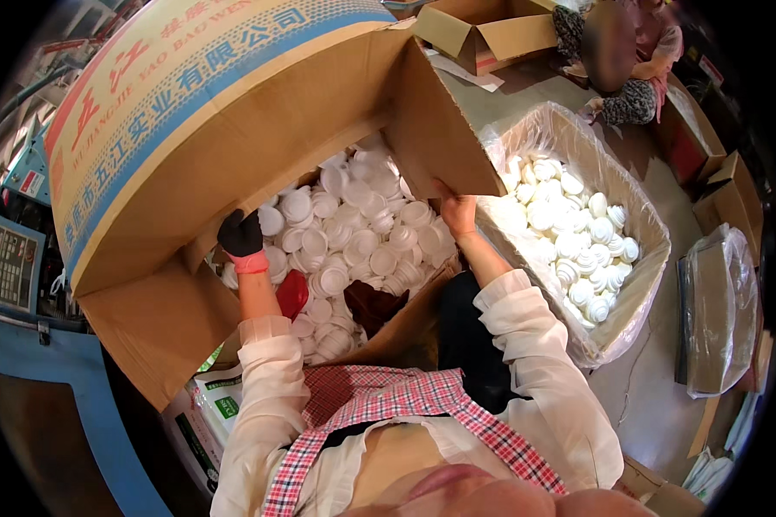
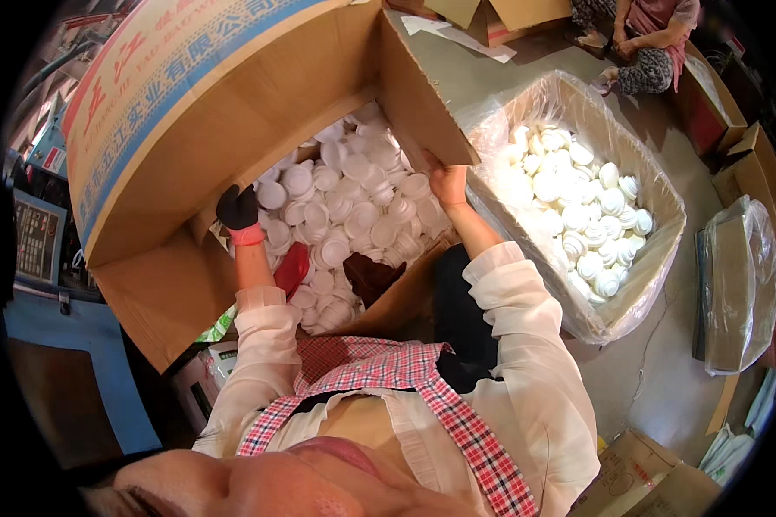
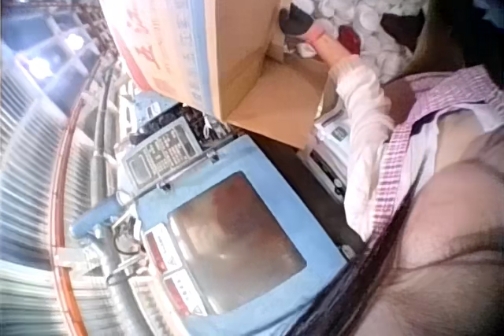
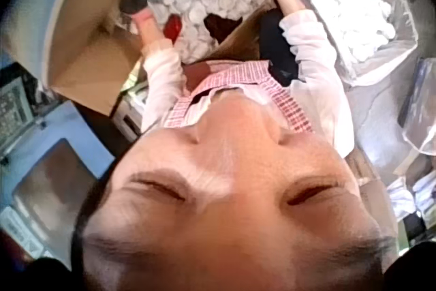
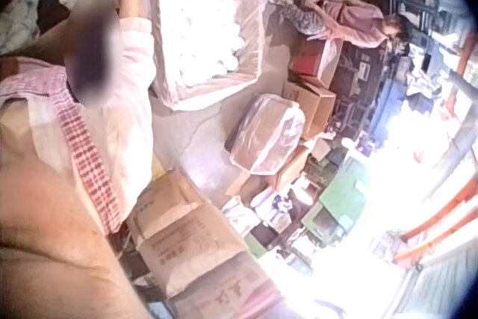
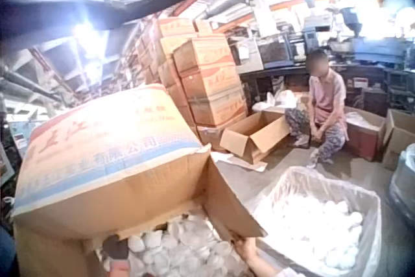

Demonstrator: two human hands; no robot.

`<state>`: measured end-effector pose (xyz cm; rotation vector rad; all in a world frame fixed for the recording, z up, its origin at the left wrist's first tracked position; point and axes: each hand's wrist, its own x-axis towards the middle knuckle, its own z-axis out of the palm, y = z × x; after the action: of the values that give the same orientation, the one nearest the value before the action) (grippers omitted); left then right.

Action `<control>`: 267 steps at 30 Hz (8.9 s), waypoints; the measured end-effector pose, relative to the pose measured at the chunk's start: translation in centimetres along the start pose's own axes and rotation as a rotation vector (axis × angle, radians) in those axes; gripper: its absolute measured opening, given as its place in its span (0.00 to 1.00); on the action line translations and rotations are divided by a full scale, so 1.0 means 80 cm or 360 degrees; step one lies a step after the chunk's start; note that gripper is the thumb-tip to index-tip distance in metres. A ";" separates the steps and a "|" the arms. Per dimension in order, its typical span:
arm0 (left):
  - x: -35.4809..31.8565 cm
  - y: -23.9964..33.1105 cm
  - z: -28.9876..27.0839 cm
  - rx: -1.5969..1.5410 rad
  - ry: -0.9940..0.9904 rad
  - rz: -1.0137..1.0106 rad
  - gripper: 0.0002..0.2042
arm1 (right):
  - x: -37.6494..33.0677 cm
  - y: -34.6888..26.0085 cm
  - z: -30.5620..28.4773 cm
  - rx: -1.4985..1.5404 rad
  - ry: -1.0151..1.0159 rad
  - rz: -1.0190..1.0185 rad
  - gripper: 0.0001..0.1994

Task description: The person sits on the floor and repeatedly picks up white plastic container halves, wipes the rim of one half with a cloth, and snaps the two halves together. The assembled containers are placed into a large cardboard box.

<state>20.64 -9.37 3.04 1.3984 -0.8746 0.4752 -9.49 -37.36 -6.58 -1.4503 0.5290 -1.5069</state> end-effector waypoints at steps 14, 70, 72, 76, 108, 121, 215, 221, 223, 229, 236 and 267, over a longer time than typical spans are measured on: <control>0.105 0.090 0.006 0.0610 -0.0172 0.0278 0.02 | 0.056 -0.043 0.058 0.0116 0.0186 -0.0169 0.06; 0.228 -0.083 -0.121 0.2229 -0.1010 0.0027 0.17 | 0.005 -0.103 0.095 -0.0124 -0.2186 0.0644 0.12; 0.264 -0.087 -0.151 0.2343 -0.0884 -0.0083 0.17 | -0.008 -0.114 0.039 0.0062 -0.1935 0.0929 0.11; 0.288 -0.105 -0.192 0.2931 -0.0723 -0.0148 0.17 | -0.029 -0.139 -0.051 0.0040 -0.1323 0.1149 0.09; -0.068 -0.055 -0.307 0.1483 -0.0756 -0.0635 0.18 | -0.121 -0.153 -0.013 -0.0192 -0.1653 0.0730 0.07; -0.444 0.056 -0.529 0.1217 -0.0196 -0.1802 0.16 | -0.203 -0.164 0.018 -0.0439 -0.2084 -0.0449 0.09; -0.526 -0.255 -0.425 0.1605 -0.1270 -0.1988 0.33 | -0.289 -0.138 0.090 -0.0974 -0.2842 -0.0906 0.18; -0.566 -0.085 -0.485 0.1807 -0.0721 -0.1783 0.33 | -0.297 -0.134 0.082 -0.0958 -0.2785 -0.1004 0.19; -0.635 -0.019 -0.488 0.1745 -0.0754 -0.2109 0.35 | -0.297 -0.132 0.087 -0.0905 -0.2780 -0.1040 0.18; -0.759 0.082 -0.383 0.1738 -0.0780 -0.2720 0.34 | -0.300 -0.133 0.081 -0.0896 -0.2658 -0.1092 0.14; -0.771 0.081 -0.381 0.1781 -0.0118 -0.2724 0.41 | -0.296 -0.137 0.091 -0.0666 -0.2352 -0.0701 0.08; -0.237 0.125 0.005 -0.1417 -0.0569 -0.1283 0.17 | -0.188 -0.161 0.116 0.0380 -0.1536 0.0421 0.04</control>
<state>1.39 -4.37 -5.03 0.8737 -0.5925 -0.7304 -7.28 -16.07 -1.95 -1.6287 -0.0572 -0.5151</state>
